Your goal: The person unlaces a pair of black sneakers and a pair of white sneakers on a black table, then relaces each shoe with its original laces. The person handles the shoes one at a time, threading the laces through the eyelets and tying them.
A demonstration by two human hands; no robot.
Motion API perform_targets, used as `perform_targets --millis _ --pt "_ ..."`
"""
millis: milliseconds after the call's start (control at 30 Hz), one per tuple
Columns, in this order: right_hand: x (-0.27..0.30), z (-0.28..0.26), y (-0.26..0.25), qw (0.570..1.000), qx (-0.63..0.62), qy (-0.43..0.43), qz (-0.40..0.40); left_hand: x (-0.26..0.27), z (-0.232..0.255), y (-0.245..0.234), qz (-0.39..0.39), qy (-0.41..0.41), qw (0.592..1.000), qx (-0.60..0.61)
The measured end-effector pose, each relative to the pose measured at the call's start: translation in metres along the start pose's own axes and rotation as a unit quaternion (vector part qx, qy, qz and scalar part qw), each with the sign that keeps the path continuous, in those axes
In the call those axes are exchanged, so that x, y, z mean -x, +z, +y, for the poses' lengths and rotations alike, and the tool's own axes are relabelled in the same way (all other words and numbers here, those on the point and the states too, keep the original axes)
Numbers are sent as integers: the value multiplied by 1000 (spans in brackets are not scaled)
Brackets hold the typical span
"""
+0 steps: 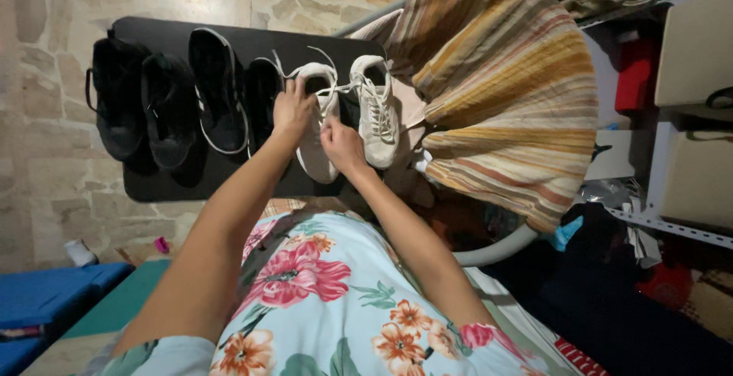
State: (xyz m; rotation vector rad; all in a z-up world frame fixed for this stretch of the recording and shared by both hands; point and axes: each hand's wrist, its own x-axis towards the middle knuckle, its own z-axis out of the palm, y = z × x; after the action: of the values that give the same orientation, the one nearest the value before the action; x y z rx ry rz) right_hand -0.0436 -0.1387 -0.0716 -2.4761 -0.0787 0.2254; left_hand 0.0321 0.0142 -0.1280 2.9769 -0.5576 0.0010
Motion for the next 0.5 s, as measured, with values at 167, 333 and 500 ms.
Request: perform_targets --millis 167,333,500 --pt "2 -33 -41 993 -15 -47 -110 -2 6 6 -16 6 999 -51" --pt "7 -32 -101 926 -287 -76 -235 3 -2 4 -32 -6 999 16" --pt "23 -43 -120 909 -274 41 -310 7 12 -2 13 53 998 -22"
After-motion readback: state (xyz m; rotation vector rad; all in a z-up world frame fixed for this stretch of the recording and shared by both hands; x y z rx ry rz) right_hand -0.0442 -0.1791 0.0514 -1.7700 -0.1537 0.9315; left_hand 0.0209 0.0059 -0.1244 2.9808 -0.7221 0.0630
